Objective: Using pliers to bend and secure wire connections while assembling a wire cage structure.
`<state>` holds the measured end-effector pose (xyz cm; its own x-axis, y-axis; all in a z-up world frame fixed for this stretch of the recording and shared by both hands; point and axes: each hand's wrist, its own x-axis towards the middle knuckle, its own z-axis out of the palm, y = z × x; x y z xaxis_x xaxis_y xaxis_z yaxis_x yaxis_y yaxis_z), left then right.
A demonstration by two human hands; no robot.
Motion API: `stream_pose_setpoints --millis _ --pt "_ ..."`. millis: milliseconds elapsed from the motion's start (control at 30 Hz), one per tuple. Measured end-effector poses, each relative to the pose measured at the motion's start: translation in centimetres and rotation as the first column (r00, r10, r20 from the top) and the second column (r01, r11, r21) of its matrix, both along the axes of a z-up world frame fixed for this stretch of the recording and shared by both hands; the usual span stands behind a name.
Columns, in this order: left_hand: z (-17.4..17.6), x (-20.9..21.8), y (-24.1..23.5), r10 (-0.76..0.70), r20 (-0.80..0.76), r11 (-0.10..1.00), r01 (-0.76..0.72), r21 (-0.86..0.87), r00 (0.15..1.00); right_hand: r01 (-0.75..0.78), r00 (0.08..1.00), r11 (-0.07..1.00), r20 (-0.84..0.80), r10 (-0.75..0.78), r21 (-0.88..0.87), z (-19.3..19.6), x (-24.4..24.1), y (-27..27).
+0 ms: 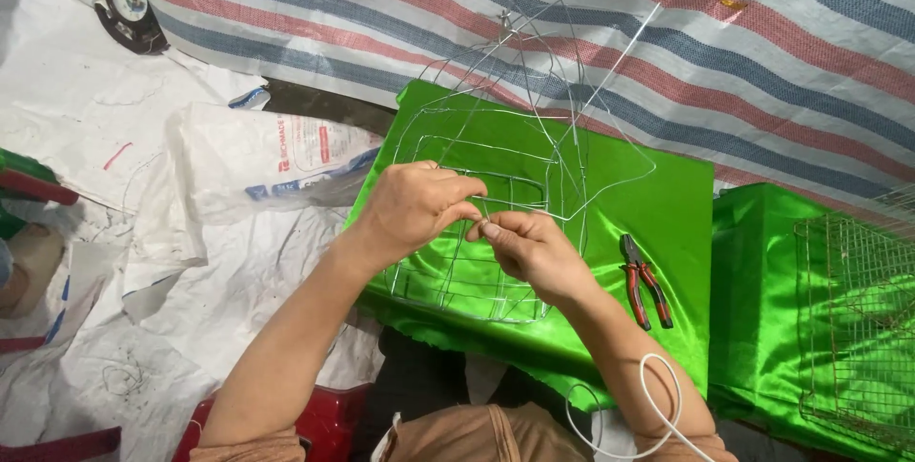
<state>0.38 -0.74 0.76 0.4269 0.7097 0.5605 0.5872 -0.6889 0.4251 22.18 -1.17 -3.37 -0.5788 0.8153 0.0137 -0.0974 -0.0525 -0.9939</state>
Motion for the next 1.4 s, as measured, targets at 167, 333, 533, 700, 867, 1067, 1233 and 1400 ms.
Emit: stream_pose_setpoints --millis 167,333,533,700,867,1067,1233,1400 --pt "-0.9 0.5 0.2 0.132 -0.054 0.972 -0.118 0.204 0.99 0.008 0.999 0.98 0.037 -0.016 0.197 -0.2 0.5 1.4" --pt "-0.8 2.1 -0.8 0.285 -0.051 0.904 -0.251 0.346 0.957 0.036 0.985 0.754 0.105 -0.139 0.656 -1.1 1.3 3.5" --pt "-2.5 2.4 -0.9 0.357 -0.076 0.859 -0.296 0.417 0.931 -0.04 0.99 0.679 0.121 -0.072 0.733 -4.5 2.8 4.5" --pt "-2.8 3.4 -0.4 0.397 -0.038 0.847 -0.35 0.401 0.917 0.226 0.933 0.903 -0.348 -0.093 0.366 -6.6 2.3 3.3" --pt "-1.3 3.7 -0.9 0.393 -0.037 0.874 -0.36 0.327 0.919 0.327 0.944 0.843 -0.19 -0.269 0.427 -3.4 2.6 1.5" --pt "-0.9 4.4 -0.7 0.382 -0.04 0.869 -0.344 0.357 0.923 0.375 0.925 0.817 -0.117 -0.361 0.438 -1.0 3.1 0.9" --pt "-1.2 5.4 -0.3 0.383 -0.06 0.869 -0.338 0.36 0.922 0.41 0.899 0.858 -0.299 -0.321 0.31 -1.2 3.8 1.8" --pt "-2.1 6.0 0.0 0.374 -0.109 0.897 -0.329 0.295 0.921 0.234 0.905 0.972 -0.37 -0.21 0.02 2.2 4.6 0.5"
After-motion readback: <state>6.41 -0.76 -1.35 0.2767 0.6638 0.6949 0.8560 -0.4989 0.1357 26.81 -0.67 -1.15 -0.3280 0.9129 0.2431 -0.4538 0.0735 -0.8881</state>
